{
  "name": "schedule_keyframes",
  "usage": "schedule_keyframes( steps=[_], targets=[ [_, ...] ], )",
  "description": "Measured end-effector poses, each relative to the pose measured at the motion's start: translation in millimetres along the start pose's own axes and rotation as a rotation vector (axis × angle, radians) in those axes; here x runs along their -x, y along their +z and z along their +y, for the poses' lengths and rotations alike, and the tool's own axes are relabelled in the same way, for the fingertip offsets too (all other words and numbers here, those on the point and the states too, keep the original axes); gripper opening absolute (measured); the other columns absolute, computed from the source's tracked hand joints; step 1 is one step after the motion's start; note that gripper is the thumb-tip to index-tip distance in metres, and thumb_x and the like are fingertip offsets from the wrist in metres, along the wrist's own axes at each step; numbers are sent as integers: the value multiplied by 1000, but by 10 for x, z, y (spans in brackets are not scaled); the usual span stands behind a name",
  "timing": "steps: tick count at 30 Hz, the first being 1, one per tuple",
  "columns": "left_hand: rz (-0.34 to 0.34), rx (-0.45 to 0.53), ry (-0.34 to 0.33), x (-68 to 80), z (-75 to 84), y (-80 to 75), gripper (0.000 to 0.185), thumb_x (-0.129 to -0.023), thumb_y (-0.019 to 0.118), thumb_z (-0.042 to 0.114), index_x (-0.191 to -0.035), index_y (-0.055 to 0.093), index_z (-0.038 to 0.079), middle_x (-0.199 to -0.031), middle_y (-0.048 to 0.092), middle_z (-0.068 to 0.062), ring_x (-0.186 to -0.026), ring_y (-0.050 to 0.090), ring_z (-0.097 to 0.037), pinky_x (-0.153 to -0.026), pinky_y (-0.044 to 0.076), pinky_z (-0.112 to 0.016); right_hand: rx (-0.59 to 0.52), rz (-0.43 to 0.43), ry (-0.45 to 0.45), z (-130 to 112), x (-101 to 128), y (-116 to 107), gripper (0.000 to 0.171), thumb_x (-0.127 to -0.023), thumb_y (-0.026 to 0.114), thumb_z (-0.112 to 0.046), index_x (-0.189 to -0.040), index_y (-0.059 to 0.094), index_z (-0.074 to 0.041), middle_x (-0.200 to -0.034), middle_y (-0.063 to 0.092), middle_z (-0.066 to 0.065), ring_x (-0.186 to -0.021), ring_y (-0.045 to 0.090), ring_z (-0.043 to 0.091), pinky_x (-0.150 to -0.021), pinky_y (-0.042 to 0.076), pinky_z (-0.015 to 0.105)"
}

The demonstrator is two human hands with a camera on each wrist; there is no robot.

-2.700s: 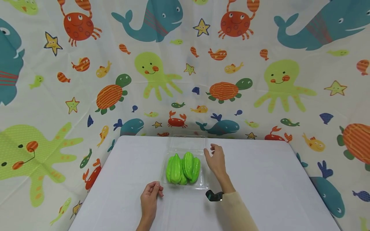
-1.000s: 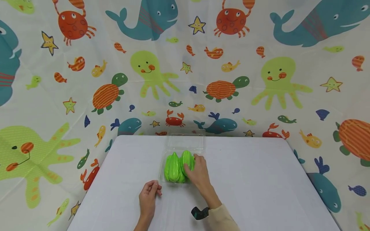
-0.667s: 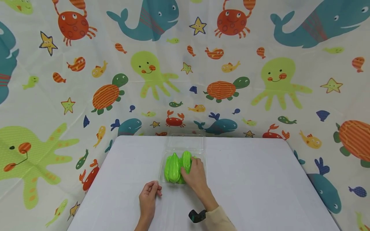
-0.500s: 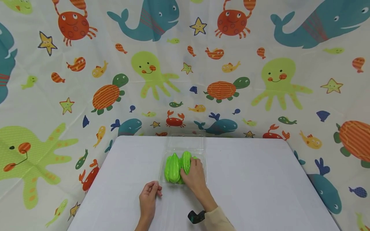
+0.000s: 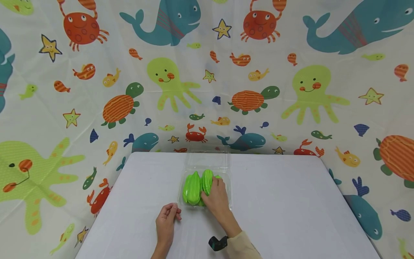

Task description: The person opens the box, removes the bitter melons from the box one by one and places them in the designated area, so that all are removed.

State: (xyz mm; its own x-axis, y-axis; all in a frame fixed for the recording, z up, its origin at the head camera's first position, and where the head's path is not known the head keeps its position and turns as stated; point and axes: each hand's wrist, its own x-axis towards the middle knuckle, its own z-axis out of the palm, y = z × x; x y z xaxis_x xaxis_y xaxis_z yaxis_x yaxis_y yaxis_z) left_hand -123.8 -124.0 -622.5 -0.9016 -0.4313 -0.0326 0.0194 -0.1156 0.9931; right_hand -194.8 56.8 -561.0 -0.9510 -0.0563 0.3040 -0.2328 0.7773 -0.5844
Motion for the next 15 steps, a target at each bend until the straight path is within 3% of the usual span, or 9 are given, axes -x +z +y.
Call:
schedule_keyframes(
  steps=[15],
  targets=[
    [0,7,13,-8,-14,1,22,-98,66,19,-105,63,-1,-78,68,-1,-57,61,-11,-57,56,-24,-28,38,10,-12,26,20,56,-81,77,-17,-124,56,11,-111,60,21,-90,56,21,-72,52,35]
  ],
)
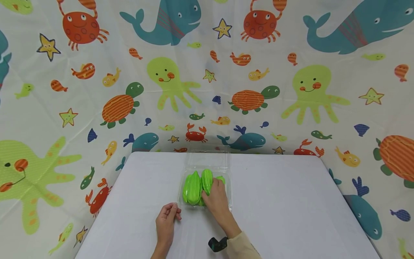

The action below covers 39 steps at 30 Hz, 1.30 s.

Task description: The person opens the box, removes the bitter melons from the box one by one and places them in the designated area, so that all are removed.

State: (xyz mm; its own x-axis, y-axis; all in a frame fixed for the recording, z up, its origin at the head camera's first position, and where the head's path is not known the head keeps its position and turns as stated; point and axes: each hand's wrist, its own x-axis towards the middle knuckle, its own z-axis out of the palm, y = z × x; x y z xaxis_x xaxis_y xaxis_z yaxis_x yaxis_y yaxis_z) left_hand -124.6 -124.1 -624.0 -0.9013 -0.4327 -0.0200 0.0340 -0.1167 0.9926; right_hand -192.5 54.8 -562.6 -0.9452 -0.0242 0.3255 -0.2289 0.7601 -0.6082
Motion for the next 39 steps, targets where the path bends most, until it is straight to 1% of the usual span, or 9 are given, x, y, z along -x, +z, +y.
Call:
schedule_keyframes(
  steps=[4,11,13,19,26,32,35,39],
  targets=[
    [4,-1,-4,3,1,1,22,-97,67,19,-105,64,-1,-78,68,-2,-57,61,-11,-57,56,-24,-28,12,14,2,23,1,55,-82,77,-17,-124,56,11,-112,61,22,-90,57,22,-71,51,35],
    [3,-10,-2,-4,-13,2,23,-98,66,19,-104,63,-2,-78,69,-5,-57,61,-11,-56,55,-24,-43,61,20,12,47,2,53,-81,77,-17,-123,58,10,-110,62,20,-89,58,23,-71,52,36],
    [0,-18,9,-4,-14,2,24,-99,65,19,-106,62,-5,-79,69,-6,-57,61,-11,-56,55,-24,-52,73,15,9,50,-5,52,-82,77,-17,-122,58,10,-109,62,20,-88,58,23,-71,53,36],
    [-5,-19,7,-17,-10,-11,24,-98,66,20,-105,64,-2,-78,69,-4,-57,62,-11,-57,55,-23,-59,115,-11,-1,48,-33,48,-82,77,-15,-119,59,9,-106,63,20,-86,58,22,-69,53,34],
    [-14,-16,2,-9,3,-11,22,-98,66,20,-105,63,-1,-79,69,-4,-57,62,-11,-57,54,-23,-70,127,-23,13,52,-61,48,-81,76,-13,-119,59,10,-108,63,21,-85,58,21,-67,52,32],
    [-20,-5,11,-8,-7,-5,19,-98,66,17,-102,62,-1,-78,69,-3,-57,62,-11,-58,55,-24,-69,146,-43,28,50,-98,48,-81,77,-12,-119,59,10,-108,63,21,-86,58,22,-69,53,35],
    [-23,5,13,-7,-8,-5,18,-97,66,15,-101,62,-2,-77,68,-3,-57,63,-11,-58,56,-24,-68,155,-53,32,51,-120,47,-82,77,-11,-120,59,10,-108,62,20,-86,57,20,-69,53,34],
    [-28,10,20,-2,-8,-5,20,-98,66,14,-101,61,-5,-80,69,-12,-58,63,-11,-58,56,-25,-72,176,-65,53,52,-143,47,-82,77,-10,-121,58,9,-108,58,19,-85,57,19,-68,55,33]
  ],
)
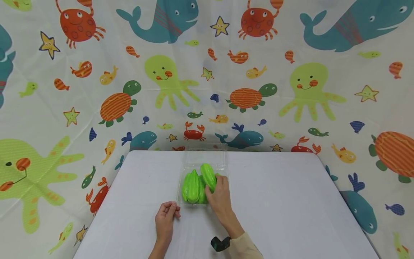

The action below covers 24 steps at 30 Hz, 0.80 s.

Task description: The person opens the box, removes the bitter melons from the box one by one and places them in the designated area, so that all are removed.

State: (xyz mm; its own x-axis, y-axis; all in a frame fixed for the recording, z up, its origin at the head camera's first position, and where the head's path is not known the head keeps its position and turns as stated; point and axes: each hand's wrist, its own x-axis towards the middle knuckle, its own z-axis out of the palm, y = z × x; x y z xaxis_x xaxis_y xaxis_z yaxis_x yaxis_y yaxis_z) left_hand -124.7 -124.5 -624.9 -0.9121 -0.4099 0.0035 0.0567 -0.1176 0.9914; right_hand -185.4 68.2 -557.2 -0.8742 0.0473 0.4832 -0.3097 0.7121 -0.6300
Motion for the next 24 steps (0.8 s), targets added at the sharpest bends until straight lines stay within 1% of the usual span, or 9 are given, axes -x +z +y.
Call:
schedule_keyframes(
  steps=[3,12,19,24],
  targets=[
    [0,3,5,-1,10,4,22,-98,66,14,-102,60,-7,-82,68,-18,-57,62,-12,-58,56,-24,-17,21,-5,28,-9,-16,47,-82,77,-9,-121,58,8,-110,55,19,-85,58,21,-69,57,35],
    [17,12,11,7,16,18,21,-98,65,12,-100,61,-8,-79,69,-14,-56,62,-12,-56,55,-24,-33,51,19,75,-13,-100,50,-84,79,-14,-124,56,7,-114,54,20,-91,62,27,-73,58,41],
    [25,-11,-9,15,6,25,24,-99,64,17,-101,61,-7,-82,69,-21,-57,63,-13,-57,55,-25,-33,57,66,85,-7,-193,52,-86,79,-18,-125,57,6,-115,55,19,-93,61,26,-75,56,41],
    [28,-19,-7,12,8,25,24,-99,64,17,-101,61,-7,-83,68,-22,-57,63,-13,-57,55,-24,-49,76,63,92,-7,-291,52,-86,78,-17,-125,57,9,-115,56,22,-95,62,29,-76,57,43]
  ],
)
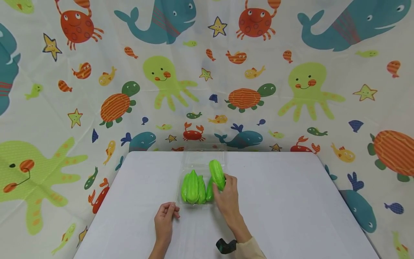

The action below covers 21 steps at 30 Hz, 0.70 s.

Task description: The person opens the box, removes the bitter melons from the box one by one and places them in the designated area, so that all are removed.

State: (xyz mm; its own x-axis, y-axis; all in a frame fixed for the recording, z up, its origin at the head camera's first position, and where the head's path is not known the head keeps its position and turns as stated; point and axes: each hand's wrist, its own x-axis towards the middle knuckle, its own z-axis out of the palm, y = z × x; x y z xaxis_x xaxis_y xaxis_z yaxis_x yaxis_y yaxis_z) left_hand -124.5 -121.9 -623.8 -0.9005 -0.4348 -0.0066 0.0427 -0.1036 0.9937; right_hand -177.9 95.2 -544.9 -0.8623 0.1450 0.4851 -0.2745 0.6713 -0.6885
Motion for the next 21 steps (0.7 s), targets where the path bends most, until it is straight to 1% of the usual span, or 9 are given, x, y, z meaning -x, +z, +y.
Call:
schedule_keyframes(
  steps=[5,8,12,16,21],
  targets=[
    [-7,-7,7,8,3,-8,25,-100,64,18,-102,61,-7,-82,69,-18,-57,63,-14,-58,55,-25,10,16,7,23,4,-93,52,-86,78,-17,-125,56,9,-116,55,22,-96,62,29,-76,57,42],
    [-11,-14,8,11,8,-4,25,-100,63,19,-102,61,-6,-81,69,-17,-58,63,-14,-58,56,-25,14,41,5,42,8,-146,51,-85,78,-15,-124,56,10,-114,56,23,-93,61,28,-73,55,42],
    [-16,-11,-1,17,15,7,25,-100,64,19,-102,61,-6,-83,69,-21,-58,63,-13,-58,55,-24,18,88,5,78,8,-209,50,-83,78,-13,-122,58,11,-112,57,23,-89,60,27,-70,53,40],
    [-25,-12,-10,22,9,10,26,-99,64,19,-102,61,-6,-84,69,-23,-58,63,-13,-58,55,-23,16,128,20,126,3,-252,49,-81,77,-11,-121,59,11,-111,58,23,-88,59,27,-70,51,40],
    [-17,-28,2,11,6,4,25,-100,63,19,-102,61,-6,-82,69,-17,-58,62,-13,-58,55,-24,19,149,24,176,-9,-288,49,-80,77,-10,-120,59,11,-109,59,23,-86,59,28,-69,51,40]
  ],
)
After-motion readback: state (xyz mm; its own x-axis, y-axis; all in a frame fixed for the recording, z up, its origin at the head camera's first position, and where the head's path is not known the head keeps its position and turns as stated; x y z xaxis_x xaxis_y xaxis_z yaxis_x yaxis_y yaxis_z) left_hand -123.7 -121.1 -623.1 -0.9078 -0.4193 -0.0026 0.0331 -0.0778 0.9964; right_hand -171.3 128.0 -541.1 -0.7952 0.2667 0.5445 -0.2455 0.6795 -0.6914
